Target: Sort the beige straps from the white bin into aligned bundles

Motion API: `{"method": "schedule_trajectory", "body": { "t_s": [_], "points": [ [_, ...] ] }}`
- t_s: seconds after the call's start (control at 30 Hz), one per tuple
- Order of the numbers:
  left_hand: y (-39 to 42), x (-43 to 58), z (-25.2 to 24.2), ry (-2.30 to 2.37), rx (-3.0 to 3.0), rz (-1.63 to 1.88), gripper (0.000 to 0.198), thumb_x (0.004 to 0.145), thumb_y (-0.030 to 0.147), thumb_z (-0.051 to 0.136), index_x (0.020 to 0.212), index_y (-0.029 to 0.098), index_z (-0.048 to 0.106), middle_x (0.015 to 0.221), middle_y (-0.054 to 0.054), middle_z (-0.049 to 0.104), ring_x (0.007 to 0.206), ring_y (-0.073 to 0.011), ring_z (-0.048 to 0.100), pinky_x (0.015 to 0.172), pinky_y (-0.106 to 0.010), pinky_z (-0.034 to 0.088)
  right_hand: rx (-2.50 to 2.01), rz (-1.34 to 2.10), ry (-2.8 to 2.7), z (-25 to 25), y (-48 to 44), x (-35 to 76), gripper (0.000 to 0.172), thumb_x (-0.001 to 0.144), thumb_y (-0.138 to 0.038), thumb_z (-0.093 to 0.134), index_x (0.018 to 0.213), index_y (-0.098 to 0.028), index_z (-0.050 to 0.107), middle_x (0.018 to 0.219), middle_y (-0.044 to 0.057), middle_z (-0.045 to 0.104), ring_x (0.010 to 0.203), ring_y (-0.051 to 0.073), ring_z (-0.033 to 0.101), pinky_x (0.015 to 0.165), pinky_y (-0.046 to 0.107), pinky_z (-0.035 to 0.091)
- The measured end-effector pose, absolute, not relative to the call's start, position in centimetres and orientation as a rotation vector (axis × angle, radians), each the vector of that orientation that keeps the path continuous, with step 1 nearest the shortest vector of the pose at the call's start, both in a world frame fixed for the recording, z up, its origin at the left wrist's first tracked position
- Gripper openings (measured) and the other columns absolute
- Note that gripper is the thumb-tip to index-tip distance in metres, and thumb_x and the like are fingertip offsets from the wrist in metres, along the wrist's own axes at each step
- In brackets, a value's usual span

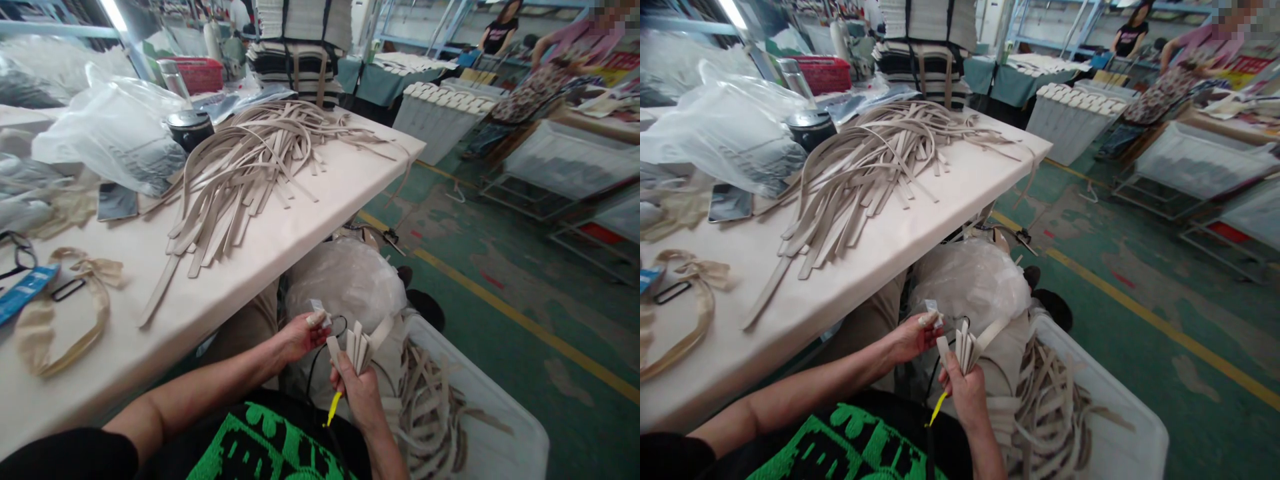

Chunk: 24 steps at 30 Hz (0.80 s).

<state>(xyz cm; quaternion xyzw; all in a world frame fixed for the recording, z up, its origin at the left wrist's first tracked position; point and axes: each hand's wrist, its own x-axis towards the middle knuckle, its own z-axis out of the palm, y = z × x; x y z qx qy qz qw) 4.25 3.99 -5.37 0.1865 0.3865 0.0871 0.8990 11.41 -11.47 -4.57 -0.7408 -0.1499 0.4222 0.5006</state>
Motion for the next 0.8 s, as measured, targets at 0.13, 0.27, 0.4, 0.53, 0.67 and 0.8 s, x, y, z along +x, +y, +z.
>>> {"method": "schedule_trajectory", "body": {
  "t_s": [0.13,0.27,0.4,0.53,0.67,0.8],
  "points": [
    [3.5,4.1,-5.3,0.768,0.387,0.164,0.042,0.059,0.038,0.088,0.079,0.012,0.062,0.075,-0.002,0.065,0.066,-0.0122,0.062,0.067,-0.023,0.049,-1.863,0.969,-0.341,-4.8,-10.8,11.6,0.059,0.076,-0.070,0.053,0.055,-0.015,0.064,0.038,0.001,0.050,0.038,0.013,0.048,0.046,0.024,0.039],
    [3.5,4.0,-5.4,0.757,0.386,0.154,0.042,0.057,0.036,0.089,0.079,0.011,0.063,0.075,-0.003,0.066,0.066,-0.0118,0.062,0.065,-0.023,0.048,-1.913,0.963,-0.360,-4.4,-10.4,11.6,0.058,0.076,-0.070,0.052,0.053,-0.018,0.061,0.037,0.001,0.050,0.038,0.014,0.049,0.048,0.026,0.040],
    [3.1,3.9,-5.8,0.751,0.393,0.128,0.043,0.056,0.038,0.089,0.079,0.011,0.064,0.072,-0.002,0.065,0.064,-0.0112,0.061,0.065,-0.023,0.046,-1.959,0.959,-0.341,-4.1,-9.9,11.5,0.059,0.074,-0.073,0.050,0.051,-0.019,0.058,0.036,0.001,0.048,0.039,0.015,0.050,0.049,0.027,0.040],
    [2.4,3.7,-6.4,0.721,0.432,0.118,0.048,0.050,0.040,0.091,0.076,0.010,0.065,0.069,-0.003,0.064,0.064,-0.0113,0.060,0.066,-0.023,0.045,-1.937,0.962,-0.359,-3.8,-9.3,11.7,0.061,0.075,-0.073,0.048,0.053,-0.018,0.059,0.038,0.001,0.050,0.041,0.015,0.051,0.050,0.027,0.041],
    [3.0,3.6,-6.4,0.758,0.480,0.218,0.045,0.052,0.040,0.090,0.075,0.009,0.067,0.071,-0.005,0.066,0.066,-0.0132,0.061,0.068,-0.024,0.045,-1.824,1.159,-0.561,-2.4,-10.1,12.3,0.058,0.078,-0.068,0.049,0.067,-0.015,0.068,0.047,0.004,0.060,0.045,0.016,0.056,0.052,0.026,0.043],
    [4.5,3.4,-6.1,0.846,0.430,0.327,0.037,0.057,0.036,0.088,0.076,0.011,0.067,0.073,-0.004,0.066,0.065,-0.0118,0.060,0.067,-0.023,0.046,-1.825,1.227,-0.632,-1.3,-12.1,13.0,0.046,0.077,-0.060,0.058,0.083,-0.015,0.070,0.060,0.004,0.067,0.050,0.017,0.062,0.053,0.026,0.047]
  ]
}}
